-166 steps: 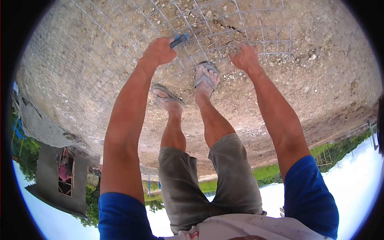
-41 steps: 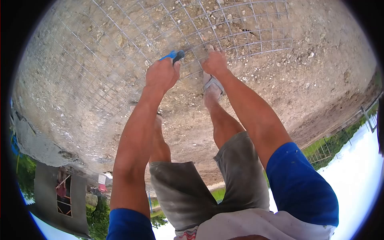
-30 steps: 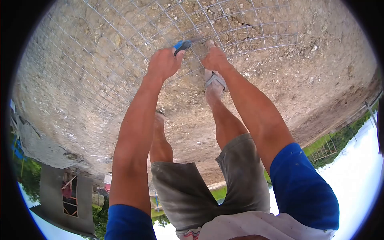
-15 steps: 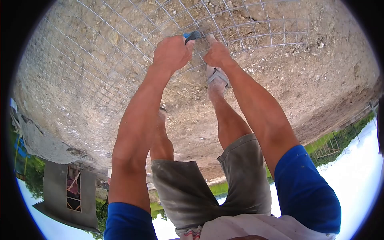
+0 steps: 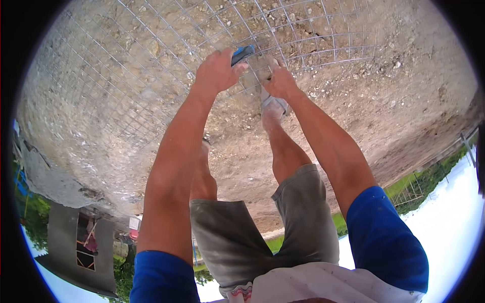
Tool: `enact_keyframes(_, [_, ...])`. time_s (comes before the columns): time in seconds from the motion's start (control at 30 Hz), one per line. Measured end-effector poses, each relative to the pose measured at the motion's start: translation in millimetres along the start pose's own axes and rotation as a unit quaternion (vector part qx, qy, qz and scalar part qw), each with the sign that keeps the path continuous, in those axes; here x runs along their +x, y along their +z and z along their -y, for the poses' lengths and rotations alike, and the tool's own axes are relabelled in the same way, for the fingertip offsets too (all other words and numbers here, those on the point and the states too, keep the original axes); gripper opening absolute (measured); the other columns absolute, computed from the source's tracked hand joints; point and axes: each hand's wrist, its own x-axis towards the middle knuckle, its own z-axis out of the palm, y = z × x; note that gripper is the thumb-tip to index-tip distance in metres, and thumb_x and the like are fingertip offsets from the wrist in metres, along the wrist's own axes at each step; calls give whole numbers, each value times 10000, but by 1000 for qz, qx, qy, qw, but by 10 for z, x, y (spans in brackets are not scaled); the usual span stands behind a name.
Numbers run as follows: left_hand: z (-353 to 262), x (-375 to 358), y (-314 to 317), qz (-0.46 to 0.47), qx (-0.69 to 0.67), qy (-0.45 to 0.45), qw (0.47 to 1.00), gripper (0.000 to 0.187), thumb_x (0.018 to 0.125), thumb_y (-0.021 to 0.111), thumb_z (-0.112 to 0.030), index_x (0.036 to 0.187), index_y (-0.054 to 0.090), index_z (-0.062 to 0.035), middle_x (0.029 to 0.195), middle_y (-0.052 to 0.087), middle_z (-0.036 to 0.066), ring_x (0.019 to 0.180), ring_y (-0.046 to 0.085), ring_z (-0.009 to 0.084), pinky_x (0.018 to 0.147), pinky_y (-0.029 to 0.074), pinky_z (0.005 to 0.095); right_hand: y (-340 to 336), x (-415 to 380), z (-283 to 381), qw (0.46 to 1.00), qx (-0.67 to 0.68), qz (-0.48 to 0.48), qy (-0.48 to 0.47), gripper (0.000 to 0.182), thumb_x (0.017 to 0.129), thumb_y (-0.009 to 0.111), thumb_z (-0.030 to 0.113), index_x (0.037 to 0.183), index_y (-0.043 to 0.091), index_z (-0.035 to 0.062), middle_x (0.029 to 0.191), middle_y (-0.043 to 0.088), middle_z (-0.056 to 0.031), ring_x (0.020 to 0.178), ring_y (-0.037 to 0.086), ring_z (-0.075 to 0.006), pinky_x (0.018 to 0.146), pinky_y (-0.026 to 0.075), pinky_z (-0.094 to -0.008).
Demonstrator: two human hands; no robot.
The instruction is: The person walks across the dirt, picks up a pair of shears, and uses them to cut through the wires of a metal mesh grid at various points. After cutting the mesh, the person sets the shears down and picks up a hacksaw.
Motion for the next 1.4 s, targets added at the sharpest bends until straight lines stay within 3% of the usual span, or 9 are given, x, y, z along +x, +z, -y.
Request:
enact_keyframes(0.17, [277,-1370,-619,-24,-79,-49,995,773,746,713,-481,1300,431,-22,1266,472,245,1220,425,385,995,392,466,-691,-1734,-262,991,-42,59,109,614,806,607,222,1352,396,39,1319,437,-289,1223,423,-437,995,406,-449])
enact_keyframes(0.4, [1460,-3714,-1401,152,-2,-52,987,472,753,707,-334,1065,581,-3,1063,613,216,1020,581,369,877,473,440,-1402,-6012,-933,895,-127,224,365,513,720,675,355,1126,626,45,1081,631,-211,1051,591,-345,931,466,-379])
enact_keyframes(0.53, [2025,-4444,-1554,280,136,-131,941,414,718,729,-289,1028,640,-29,1068,638,177,1045,603,324,886,494,410,-1741,-6403,-944,864,-169,287,376,433,728,657,372,1019,686,53,1083,635,-192,1072,586,-315,953,450,-355])
enact_keyframes(0.8, [2404,-5689,-429,333,-30,-159,929,487,559,828,-333,934,694,-52,983,679,170,969,638,325,865,504,399,-1971,-4607,-940,862,-377,285,181,406,686,743,358,877,696,2,930,680,-194,922,656,-307,794,514,-396])
enact_keyframes(0.87, [2099,-6800,-370,330,-200,-230,894,493,592,825,-342,926,680,-10,940,685,170,919,654,297,834,513,363,-2460,-3645,-28,883,-271,246,294,494,627,770,432,938,713,52,991,669,-200,965,636,-305,905,471,-374])
enact_keyframes(0.9, [2059,-6654,-237,274,-284,-237,888,499,608,823,-347,922,674,11,918,688,170,893,663,284,818,518,345,-2564,-3111,122,913,-349,190,91,502,634,781,425,927,707,25,916,690,-171,880,658,-305,830,506,-351])
enact_keyframes(1.07, [1277,-7814,332,184,-440,-289,830,414,754,740,-239,1026,633,54,928,687,172,896,661,215,757,526,307,-2961,-1611,2779,948,-232,-79,-202,495,782,658,399,1138,620,57,989,660,-197,945,629,-339,857,493,-379])
enact_keyframes(1.17, [968,-8000,808,130,-481,-300,813,298,755,727,-194,955,652,13,873,692,120,856,654,208,739,507,313,-2659,-1839,3507,967,-87,-83,-223,488,798,635,364,1172,591,55,1074,652,-182,991,618,-348,875,484,-375])
enact_keyframes(1.4, [1062,-6902,132,50,-376,-235,895,272,760,712,-195,909,640,21,841,682,183,802,671,265,729,512,340,-1876,-2078,2254,954,-249,81,-147,453,803,600,427,1080,644,71,1022,660,-184,958,620,-358,856,488,-413])
